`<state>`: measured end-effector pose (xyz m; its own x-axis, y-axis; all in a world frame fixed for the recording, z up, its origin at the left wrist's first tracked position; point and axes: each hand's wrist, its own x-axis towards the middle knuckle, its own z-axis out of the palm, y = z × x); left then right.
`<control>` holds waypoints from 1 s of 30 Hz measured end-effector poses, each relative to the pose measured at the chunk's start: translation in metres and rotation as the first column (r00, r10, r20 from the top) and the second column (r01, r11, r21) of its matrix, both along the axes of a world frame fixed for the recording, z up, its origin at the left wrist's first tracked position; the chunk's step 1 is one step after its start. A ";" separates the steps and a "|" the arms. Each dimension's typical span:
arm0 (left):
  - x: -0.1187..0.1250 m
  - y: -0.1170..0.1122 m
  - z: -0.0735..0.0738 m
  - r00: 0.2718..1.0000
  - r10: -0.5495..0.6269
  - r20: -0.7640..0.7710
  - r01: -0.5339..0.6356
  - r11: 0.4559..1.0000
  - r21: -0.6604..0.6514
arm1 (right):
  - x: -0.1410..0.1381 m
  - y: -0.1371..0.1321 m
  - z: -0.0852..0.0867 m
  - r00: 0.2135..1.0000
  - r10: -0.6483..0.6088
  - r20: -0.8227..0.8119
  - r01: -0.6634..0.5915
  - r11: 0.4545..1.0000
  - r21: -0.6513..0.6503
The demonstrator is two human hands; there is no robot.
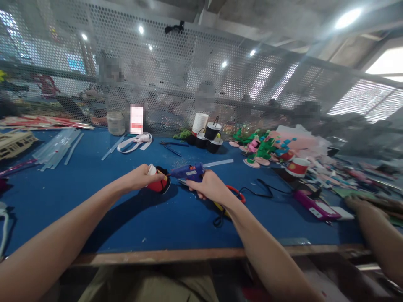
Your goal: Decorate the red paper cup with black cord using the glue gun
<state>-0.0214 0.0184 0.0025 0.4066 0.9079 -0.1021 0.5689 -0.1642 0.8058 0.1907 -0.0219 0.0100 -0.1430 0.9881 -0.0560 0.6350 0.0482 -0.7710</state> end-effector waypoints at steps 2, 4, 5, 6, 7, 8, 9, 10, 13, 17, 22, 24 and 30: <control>0.000 0.000 0.001 1.000 -0.002 -0.007 0.002 1.000 0.007 | 0.001 0.000 0.000 1.000 0.014 -0.027 -0.015 1.000 -0.023; 0.000 0.000 0.001 1.000 -0.015 -0.012 0.016 0.999 0.028 | 0.003 0.001 -0.001 0.998 0.009 -0.066 -0.011 1.000 -0.028; 0.000 0.000 0.002 1.000 -0.025 -0.006 0.025 0.998 0.050 | 0.005 0.002 -0.001 0.995 -0.008 -0.102 0.006 1.000 -0.022; -0.001 -0.001 0.003 0.999 -0.039 0.009 0.038 0.996 0.078 | 0.006 0.004 -0.002 0.988 -0.038 -0.147 0.037 0.999 -0.010; -0.001 -0.001 0.004 0.998 -0.053 0.032 0.049 0.993 0.111 | 0.008 0.006 -0.002 0.977 -0.078 -0.198 0.082 0.997 0.009; -0.001 -0.003 0.005 0.996 -0.065 0.059 0.056 0.988 0.147 | 0.011 0.008 -0.001 0.961 -0.117 -0.251 0.129 0.991 0.032; -0.001 -0.004 0.006 0.994 -0.072 0.086 0.056 0.982 0.180 | 0.014 0.011 -0.001 0.944 -0.146 -0.297 0.173 0.983 0.064; 0.000 -0.006 0.006 0.991 -0.077 0.108 0.053 0.976 0.210 | 0.017 0.015 0.000 0.930 -0.169 -0.325 0.212 0.972 0.102; 0.000 -0.011 0.008 0.985 -0.094 0.147 0.050 0.958 0.282 | 0.026 0.028 0.002 0.931 -0.221 -0.291 0.281 0.942 0.185; 0.001 -0.016 0.010 0.981 -0.115 0.154 0.055 0.936 0.347 | 0.037 0.048 -0.004 0.948 -0.319 -0.008 0.317 0.939 0.135; 0.004 -0.019 0.011 0.982 -0.164 0.095 0.114 0.910 0.399 | 0.043 0.069 -0.023 0.920 -0.358 0.163 0.346 0.933 0.094; 0.005 -0.020 0.010 0.977 -0.197 0.076 0.147 0.892 0.428 | 0.043 0.074 -0.029 0.896 -0.381 0.228 0.365 0.924 0.112; 0.007 -0.018 0.006 0.974 -0.225 -0.009 0.198 0.835 0.514 | 0.033 0.065 -0.016 0.824 -0.436 0.362 0.346 0.893 0.290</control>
